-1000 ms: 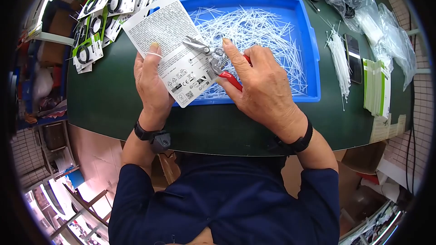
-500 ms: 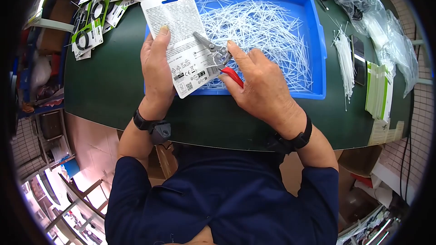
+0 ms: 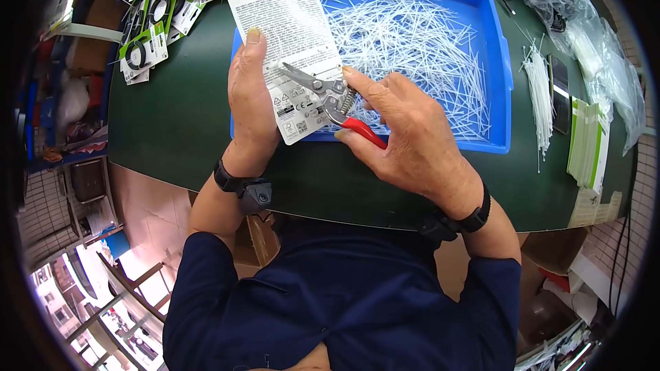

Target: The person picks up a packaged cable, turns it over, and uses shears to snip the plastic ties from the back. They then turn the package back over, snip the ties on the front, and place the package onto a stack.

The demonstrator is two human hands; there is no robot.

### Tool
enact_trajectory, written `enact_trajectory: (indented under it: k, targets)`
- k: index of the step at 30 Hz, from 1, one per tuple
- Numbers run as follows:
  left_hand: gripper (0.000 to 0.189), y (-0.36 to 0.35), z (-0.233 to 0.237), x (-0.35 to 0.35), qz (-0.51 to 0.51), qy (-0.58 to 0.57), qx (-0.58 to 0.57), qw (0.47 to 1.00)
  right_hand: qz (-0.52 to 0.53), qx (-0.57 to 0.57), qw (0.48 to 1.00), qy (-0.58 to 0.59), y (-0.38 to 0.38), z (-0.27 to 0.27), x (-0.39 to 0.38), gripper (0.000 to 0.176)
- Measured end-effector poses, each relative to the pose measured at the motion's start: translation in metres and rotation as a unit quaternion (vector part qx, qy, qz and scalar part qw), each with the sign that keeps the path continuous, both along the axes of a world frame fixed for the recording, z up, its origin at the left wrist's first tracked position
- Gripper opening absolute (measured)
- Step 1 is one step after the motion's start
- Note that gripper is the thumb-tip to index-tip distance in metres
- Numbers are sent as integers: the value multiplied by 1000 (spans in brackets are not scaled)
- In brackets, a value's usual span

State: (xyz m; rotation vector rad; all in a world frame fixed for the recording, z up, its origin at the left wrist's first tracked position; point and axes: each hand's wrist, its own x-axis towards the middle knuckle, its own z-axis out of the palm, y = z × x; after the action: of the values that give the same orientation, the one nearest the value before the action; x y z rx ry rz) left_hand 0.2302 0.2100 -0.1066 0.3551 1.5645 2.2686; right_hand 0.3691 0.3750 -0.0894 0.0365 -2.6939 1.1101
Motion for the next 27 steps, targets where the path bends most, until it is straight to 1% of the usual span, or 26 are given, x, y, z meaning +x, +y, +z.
enact_trajectory:
  k: [2, 6, 11, 14, 21, 27]
  targets:
    - [48, -2, -1, -1, 6, 5, 13, 1000, -5, -4, 1000, -8, -1, -1, -1, 74]
    - [46, 2, 0, 5, 7, 33, 5, 999, -2, -13, 1000, 8, -3, -5, -2, 74]
    - [47, 3, -5, 6, 1, 35, 4, 999, -3, 4, 1000, 26, -4, -9, -3, 74]
    - [47, 4, -6, 6, 10, 26, -17, 999, -8, 10, 999, 29, -6, -11, -2, 74]
    - [49, 3, -9, 4, -11, 10, -18, 1000, -15, 10, 999, 27, -8, -19, -1, 73]
    - [49, -1, -5, -8, -10, -3, -15, 1000, -9, -1, 1000, 17, 3, -13, -1, 71]
